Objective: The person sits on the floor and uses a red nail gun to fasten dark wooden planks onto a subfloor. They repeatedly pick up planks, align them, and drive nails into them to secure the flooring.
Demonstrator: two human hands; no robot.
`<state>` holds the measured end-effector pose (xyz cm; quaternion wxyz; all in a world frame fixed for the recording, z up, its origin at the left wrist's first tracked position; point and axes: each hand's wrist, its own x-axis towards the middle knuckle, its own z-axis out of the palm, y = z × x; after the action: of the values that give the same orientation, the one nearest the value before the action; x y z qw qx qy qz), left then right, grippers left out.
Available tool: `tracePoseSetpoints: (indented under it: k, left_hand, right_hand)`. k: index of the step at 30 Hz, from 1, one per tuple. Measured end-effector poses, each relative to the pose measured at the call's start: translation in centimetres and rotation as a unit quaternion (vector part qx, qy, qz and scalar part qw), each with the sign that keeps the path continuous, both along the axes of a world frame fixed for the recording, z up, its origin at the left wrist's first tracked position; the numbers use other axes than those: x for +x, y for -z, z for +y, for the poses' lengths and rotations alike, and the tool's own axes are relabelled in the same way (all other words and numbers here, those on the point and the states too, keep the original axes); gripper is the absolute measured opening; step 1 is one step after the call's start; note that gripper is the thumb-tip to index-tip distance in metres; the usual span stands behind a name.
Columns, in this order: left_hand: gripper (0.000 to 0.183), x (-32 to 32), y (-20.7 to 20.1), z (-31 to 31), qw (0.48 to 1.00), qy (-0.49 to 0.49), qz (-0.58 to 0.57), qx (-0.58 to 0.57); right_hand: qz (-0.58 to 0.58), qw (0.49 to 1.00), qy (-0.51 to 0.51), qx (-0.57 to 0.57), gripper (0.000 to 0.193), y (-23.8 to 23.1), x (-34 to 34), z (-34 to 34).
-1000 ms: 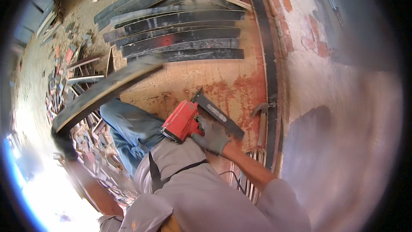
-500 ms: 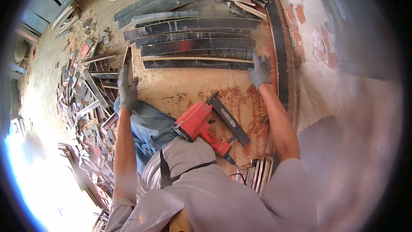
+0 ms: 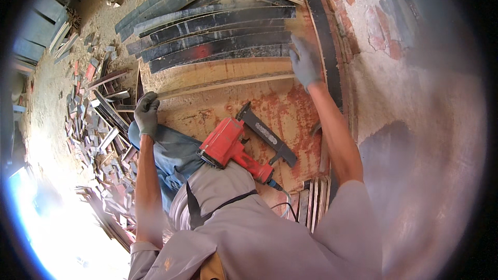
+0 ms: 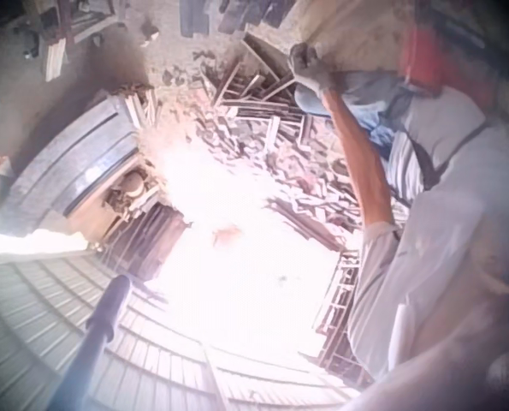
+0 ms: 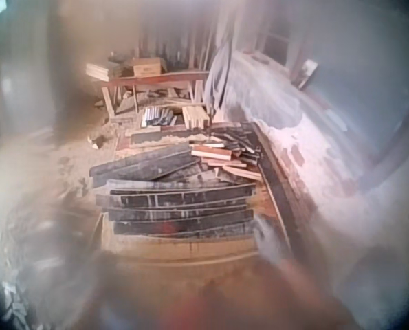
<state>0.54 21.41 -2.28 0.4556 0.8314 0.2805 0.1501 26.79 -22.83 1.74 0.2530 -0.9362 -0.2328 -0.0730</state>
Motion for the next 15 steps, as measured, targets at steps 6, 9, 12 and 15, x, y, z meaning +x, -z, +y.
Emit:
tracePoseSetpoints:
  k: [6, 9, 12, 15]
  left_hand:
    - [0.031, 0.5, 0.5, -0.2, 0.996, -0.052, 0.005, -0.066]
    - [0.035, 0.4, 0.7, -0.3, 0.992, -0.078, 0.030, -0.094]
    - [0.038, 0.6, 0.4, -0.4, 0.991, -0.084, -0.016, -0.102]
    - [0.039, 0.8, 1.0, -0.5, 0.980, -0.112, -0.013, -0.166]
  right_hand:
    - [-0.089, 0.987, -0.034, -0.133, 0.036, 0.6, 4.2, 2.9]
    - [-0.109, 0.981, -0.057, -0.153, 0.025, -1.1, 3.7, 2.4]
    - [-0.054, 0.990, -0.123, -0.033, 0.025, -3.1, 2.0, 0.9]
    - [0.248, 0.933, 0.022, 0.259, 0.023, -4.1, -1.0, -1.4]
